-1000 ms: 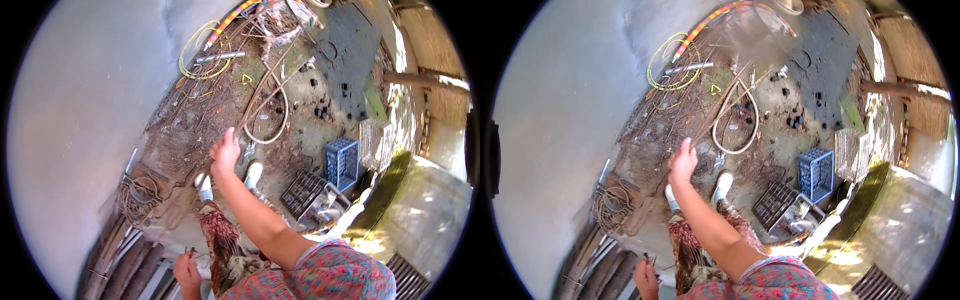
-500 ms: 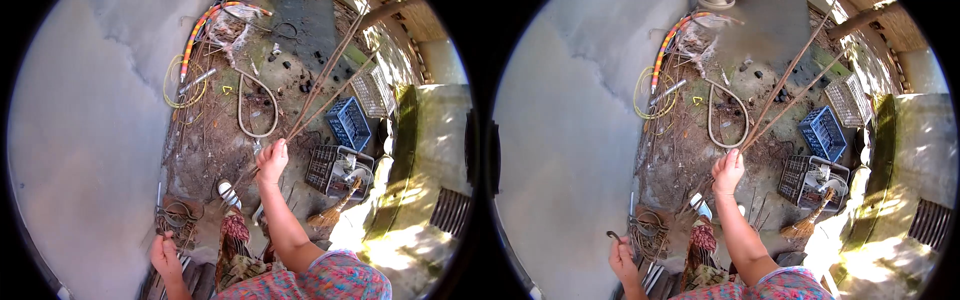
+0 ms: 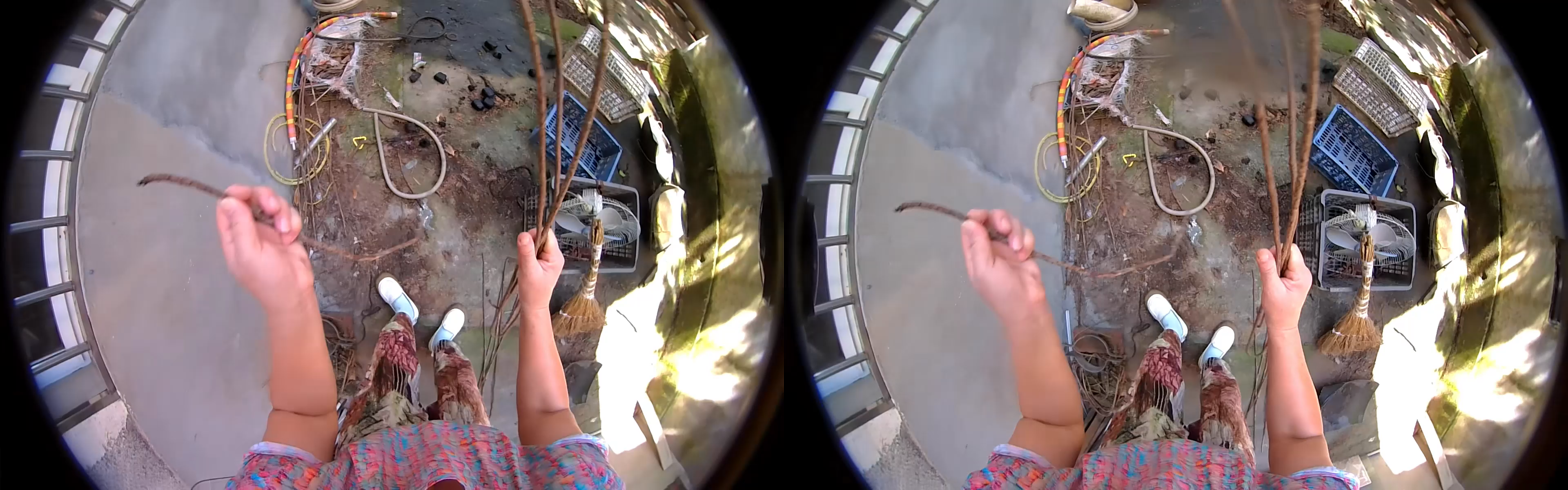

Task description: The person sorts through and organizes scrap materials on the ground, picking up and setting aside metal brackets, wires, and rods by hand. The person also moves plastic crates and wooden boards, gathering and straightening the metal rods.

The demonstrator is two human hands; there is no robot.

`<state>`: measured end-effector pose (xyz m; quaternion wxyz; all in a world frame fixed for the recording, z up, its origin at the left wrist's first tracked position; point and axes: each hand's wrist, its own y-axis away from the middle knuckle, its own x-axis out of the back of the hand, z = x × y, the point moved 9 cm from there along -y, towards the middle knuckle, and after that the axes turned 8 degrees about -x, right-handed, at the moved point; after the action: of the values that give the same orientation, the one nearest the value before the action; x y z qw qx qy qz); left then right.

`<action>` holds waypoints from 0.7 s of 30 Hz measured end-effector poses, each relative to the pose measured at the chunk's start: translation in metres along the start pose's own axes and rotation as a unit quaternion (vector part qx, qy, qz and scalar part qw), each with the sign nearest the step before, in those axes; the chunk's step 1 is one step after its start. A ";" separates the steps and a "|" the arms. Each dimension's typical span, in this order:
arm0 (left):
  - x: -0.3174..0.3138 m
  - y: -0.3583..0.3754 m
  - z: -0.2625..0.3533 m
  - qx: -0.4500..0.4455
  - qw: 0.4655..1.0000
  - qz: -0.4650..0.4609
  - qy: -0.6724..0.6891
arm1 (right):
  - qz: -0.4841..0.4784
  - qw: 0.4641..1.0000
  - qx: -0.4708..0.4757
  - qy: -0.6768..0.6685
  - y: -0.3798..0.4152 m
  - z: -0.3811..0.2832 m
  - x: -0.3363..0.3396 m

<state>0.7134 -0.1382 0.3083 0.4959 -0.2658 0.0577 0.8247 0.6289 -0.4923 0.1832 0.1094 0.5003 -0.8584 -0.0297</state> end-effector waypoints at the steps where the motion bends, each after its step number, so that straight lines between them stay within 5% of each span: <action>1: -0.009 0.006 -0.018 0.040 0.999 -0.002 0.016 | -0.004 1.000 0.012 0.018 0.010 0.004 0.018; 4: -0.039 0.031 -0.076 0.163 0.977 -0.117 0.078 | -0.027 0.996 0.016 0.089 0.045 0.026 0.065; 7: -0.058 0.082 -0.143 0.318 0.945 -0.042 0.063 | -0.042 0.977 -0.009 0.208 0.080 0.036 0.097; 9: -0.059 0.123 -0.186 0.414 0.906 0.017 0.084 | -0.033 0.957 0.078 0.279 0.101 0.044 0.114; 15: -0.035 0.214 -0.271 0.541 0.839 -0.011 0.057 | -0.045 0.926 -0.048 0.371 0.148 0.112 0.171; 16: -0.029 0.230 -0.288 0.605 0.789 -0.005 0.111 | -0.031 0.935 0.032 0.351 0.154 0.107 0.174; 17: -0.026 0.249 -0.303 0.667 0.727 0.005 0.163 | -0.053 0.948 0.003 0.314 0.165 0.125 0.175; 18: -0.025 0.254 -0.311 0.625 0.767 -0.068 0.126 | -0.073 0.957 -0.028 0.278 0.177 0.144 0.175; 21: -0.009 0.299 -0.336 0.661 0.738 -0.075 0.111 | -0.165 0.918 -0.169 0.320 0.224 0.200 0.183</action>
<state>0.5911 -0.4160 -0.0240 0.5975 0.0358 0.6231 0.5035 0.3076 -0.5509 0.0527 0.4541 0.5918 -0.6653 -0.0300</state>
